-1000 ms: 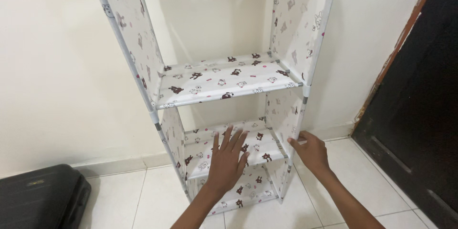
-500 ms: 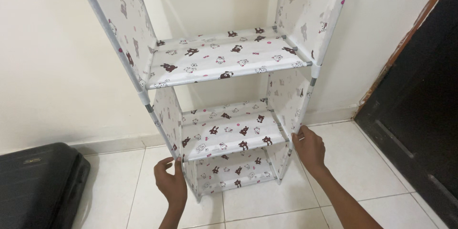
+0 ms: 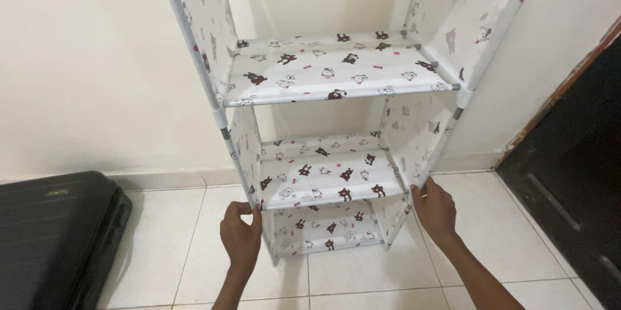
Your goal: The person assembles a multi-tier fabric shelving unit by inserting metal rods into white plastic connectors, attaching patterned fabric shelves, and stacking the tiers. The person then secures the assembled unit against a wall.
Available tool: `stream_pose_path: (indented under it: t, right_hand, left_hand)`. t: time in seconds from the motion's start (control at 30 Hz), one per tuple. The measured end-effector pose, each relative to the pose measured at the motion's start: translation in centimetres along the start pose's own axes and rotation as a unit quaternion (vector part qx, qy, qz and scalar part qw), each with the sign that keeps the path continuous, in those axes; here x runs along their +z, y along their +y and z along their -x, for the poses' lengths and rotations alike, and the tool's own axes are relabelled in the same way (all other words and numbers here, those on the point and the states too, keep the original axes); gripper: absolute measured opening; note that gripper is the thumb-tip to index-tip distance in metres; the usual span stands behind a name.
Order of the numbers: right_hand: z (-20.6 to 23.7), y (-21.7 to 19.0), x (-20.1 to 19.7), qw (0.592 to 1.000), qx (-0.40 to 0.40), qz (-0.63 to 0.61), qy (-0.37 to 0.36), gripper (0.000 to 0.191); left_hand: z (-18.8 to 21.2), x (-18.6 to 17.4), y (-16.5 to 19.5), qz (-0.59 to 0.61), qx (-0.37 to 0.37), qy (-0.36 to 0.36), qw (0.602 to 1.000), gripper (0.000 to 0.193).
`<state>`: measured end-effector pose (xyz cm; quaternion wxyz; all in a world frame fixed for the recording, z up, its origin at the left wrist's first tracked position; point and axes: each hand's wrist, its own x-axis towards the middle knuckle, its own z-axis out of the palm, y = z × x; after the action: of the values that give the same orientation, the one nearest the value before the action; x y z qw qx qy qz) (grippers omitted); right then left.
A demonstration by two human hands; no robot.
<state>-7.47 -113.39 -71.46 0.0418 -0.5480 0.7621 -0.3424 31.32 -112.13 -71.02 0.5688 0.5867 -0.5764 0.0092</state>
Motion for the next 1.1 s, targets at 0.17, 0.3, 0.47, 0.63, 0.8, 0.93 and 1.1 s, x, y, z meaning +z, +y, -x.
stream_pose_path:
  t: [0.17, 0.3, 0.47, 0.63, 0.8, 0.93, 1.1]
  right_hand:
    - [0.3, 0.4, 0.6, 1.0, 0.0, 0.001, 0.02, 0.027]
    - [-0.2, 0.5, 0.1, 1.0, -0.008, 0.008, 0.006, 0.027]
    - [-0.6, 0.3, -0.1, 0.999, -0.014, 0.035, -0.002, 0.028]
    - [-0.5, -0.2, 0.7, 1.0, -0.001, 0.003, -0.003, 0.031]
    - [-0.1, 0.0, 1.1, 0.999, 0.003, -0.037, -0.009, 0.028]
    - [0.0, 0.2, 1.1, 0.999, -0.03, -0.039, 0.018, 0.028]
    - [0.0, 0.4, 1.4, 0.999, -0.014, -0.034, 0.011, 0.027]
  left_hand:
    - [0.5, 0.5, 0.4, 0.007, 0.02, 0.03, 0.999, 0.019]
    - [0.1, 0.0, 0.8, 0.05, 0.009, 0.01, 0.999, 0.019]
    - [-0.5, -0.2, 1.2, 0.051, 0.001, -0.01, 0.999, 0.018]
    - [-0.3, 0.0, 1.3, 0.041, -0.025, -0.016, 0.999, 0.018]
    - [0.2, 0.0, 0.9, 0.042, -0.045, -0.016, 0.998, 0.016]
    - [0.1, 0.2, 0.6, 0.041, -0.03, -0.019, 0.999, 0.016]
    - [0.1, 0.5, 0.5, 0.035, -0.055, -0.006, 0.998, 0.016]
